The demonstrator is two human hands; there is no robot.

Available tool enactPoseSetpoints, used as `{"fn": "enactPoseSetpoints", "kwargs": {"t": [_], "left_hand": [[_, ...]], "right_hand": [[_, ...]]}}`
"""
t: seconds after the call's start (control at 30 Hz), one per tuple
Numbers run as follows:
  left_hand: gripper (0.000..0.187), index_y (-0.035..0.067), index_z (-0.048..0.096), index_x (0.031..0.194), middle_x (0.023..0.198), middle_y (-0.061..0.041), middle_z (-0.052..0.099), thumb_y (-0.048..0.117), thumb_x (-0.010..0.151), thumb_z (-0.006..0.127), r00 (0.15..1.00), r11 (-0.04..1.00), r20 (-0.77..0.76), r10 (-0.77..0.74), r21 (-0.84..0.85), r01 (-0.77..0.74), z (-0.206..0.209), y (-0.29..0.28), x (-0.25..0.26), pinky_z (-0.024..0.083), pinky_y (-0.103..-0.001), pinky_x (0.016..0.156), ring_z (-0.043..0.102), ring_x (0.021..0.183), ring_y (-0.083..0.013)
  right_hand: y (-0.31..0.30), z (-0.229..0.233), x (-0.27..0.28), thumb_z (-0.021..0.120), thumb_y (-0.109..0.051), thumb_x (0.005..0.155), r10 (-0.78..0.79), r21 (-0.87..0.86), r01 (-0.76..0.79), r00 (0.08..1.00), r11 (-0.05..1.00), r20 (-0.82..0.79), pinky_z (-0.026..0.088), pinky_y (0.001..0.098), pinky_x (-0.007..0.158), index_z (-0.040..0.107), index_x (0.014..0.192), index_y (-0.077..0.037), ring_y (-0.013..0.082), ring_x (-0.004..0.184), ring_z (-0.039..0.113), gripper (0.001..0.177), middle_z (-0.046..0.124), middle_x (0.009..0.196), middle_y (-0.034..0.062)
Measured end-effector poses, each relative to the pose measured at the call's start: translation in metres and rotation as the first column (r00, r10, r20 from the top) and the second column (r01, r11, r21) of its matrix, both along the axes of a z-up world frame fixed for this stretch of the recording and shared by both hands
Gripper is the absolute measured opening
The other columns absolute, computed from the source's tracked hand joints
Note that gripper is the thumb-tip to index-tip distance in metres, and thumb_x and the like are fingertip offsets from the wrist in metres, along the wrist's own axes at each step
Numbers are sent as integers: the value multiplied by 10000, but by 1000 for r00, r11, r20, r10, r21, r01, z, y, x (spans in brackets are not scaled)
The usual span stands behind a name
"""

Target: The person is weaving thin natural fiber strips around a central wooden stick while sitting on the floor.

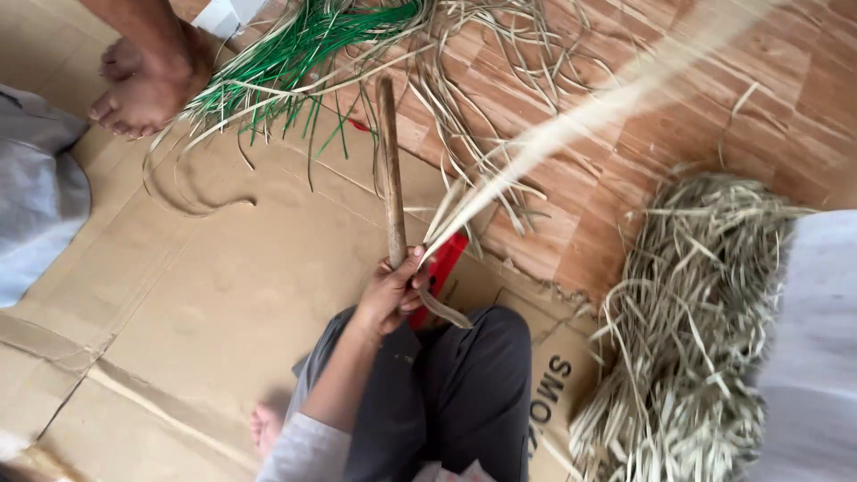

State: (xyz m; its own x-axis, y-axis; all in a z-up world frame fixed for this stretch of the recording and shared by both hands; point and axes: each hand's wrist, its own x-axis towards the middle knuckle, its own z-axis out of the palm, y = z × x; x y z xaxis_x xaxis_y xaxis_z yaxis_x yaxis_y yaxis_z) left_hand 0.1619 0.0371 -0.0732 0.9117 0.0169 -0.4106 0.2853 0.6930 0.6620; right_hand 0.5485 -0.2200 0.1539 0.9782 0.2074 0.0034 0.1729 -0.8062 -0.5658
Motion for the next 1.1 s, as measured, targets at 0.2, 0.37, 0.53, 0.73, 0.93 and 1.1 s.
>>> {"fn": "enactPoseSetpoints", "kwargs": {"t": [0.2,0.37,0.53,0.73,0.93,1.1], "left_hand": [[215,66,620,1051,658,-18,481,276,1001,619,981,955,-104,165,-233,-185,-63,-10,107,215,-199,360,289,433,-48],[339,24,704,988,802,-75,722,349,981,607,951,958,-246,186,260,-121,-85,-21,140,312,-231,346,361,427,-75],[477,-6,725,916,697,-77,677,442,977,572,980,604,-2,197,788,-119,-84,-8,90,508,-346,606,592,605,-189],[648,-9,689,881,598,-26,488,470,1060,291,966,754,109,235,607,-252,-87,-6,31,386,-272,559,448,565,-128],[373,46,458,770,624,-39,471,255,1074,511,957,490,288,-37,840,-234,-129,-11,5,381,-343,512,391,551,-146],[216,113,417,916,628,-5,489,192,1116,444,975,801,181,-125,599,-8,-75,-20,-20,385,-257,400,432,431,-101]], "right_hand": [[57,-113,-18,573,7,956,-24,-111,14,995,994,-97,548,334,795,287,1432,-74,314,1095,387,561,307,1352,149],[23,-271,-106,266,-710,900,200,693,227,855,685,-478,426,145,397,280,1577,-151,41,639,599,878,577,1423,206],[-82,-300,-243,644,-236,927,-9,55,13,998,998,-67,445,456,1071,502,1461,-168,343,1458,369,556,334,1619,162],[-253,-247,-383,725,140,881,-336,31,351,861,936,383,476,345,699,722,1177,44,248,792,590,312,687,1083,158],[-340,-177,-532,626,167,1101,-566,276,494,712,824,415,515,348,948,641,1266,150,254,1001,586,167,650,1204,217],[-362,-225,-659,650,28,1015,-686,-4,716,670,698,282,482,325,656,731,1167,-11,226,711,591,177,691,919,133]]}}
